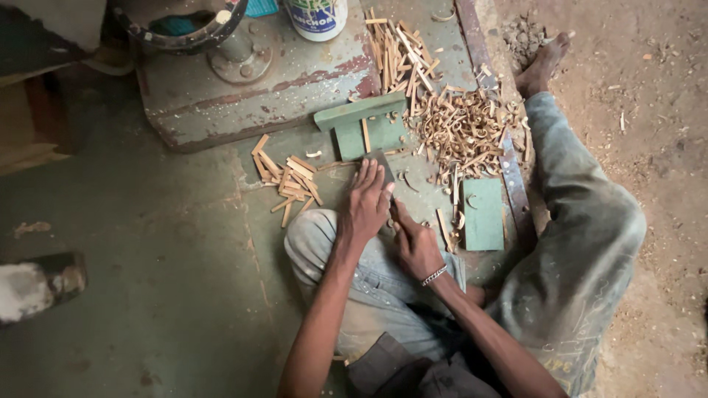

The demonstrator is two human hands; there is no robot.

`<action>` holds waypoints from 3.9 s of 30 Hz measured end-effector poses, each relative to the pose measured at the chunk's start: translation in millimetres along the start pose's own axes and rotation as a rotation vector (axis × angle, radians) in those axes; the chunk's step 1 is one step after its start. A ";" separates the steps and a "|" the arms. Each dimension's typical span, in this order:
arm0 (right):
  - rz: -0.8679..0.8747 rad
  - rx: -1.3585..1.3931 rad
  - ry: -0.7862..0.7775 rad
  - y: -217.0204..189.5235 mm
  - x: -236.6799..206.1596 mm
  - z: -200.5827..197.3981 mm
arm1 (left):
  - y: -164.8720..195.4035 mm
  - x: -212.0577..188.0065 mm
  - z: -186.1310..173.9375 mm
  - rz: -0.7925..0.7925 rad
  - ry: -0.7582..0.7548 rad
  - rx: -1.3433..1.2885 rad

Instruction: The person sits on the floor and uses a chisel to shave and shape small wooden pieces held against a green wooden jig, producing wood shavings that pile up beside the work. They repeatedly reposition the wood pieces and continue chiseling throughout the episode.

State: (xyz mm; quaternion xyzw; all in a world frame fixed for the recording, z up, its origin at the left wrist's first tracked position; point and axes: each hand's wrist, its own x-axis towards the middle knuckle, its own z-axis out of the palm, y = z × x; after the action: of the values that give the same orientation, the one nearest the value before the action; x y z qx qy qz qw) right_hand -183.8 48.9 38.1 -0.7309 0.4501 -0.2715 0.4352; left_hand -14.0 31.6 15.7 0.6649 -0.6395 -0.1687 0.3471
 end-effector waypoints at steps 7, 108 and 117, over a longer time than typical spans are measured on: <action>0.142 -0.060 -0.043 9.7 3.9 6.4 | -13.6 7.7 -1.5 0.022 -0.098 0.070; 0.225 -0.132 0.045 26.6 39.4 22.8 | -33.2 31.7 -5.7 0.069 -0.186 0.171; 0.018 0.019 0.224 7.6 79.2 41.1 | -48.0 77.8 -9.2 0.060 -0.183 0.221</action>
State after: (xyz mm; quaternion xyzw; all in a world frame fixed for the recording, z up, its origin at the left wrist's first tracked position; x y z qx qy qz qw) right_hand -119.1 -7.5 12.4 -0.6877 0.5000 -0.3518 0.3916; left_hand 37.1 -44.2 6.8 0.6615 -0.7027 -0.1468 0.2171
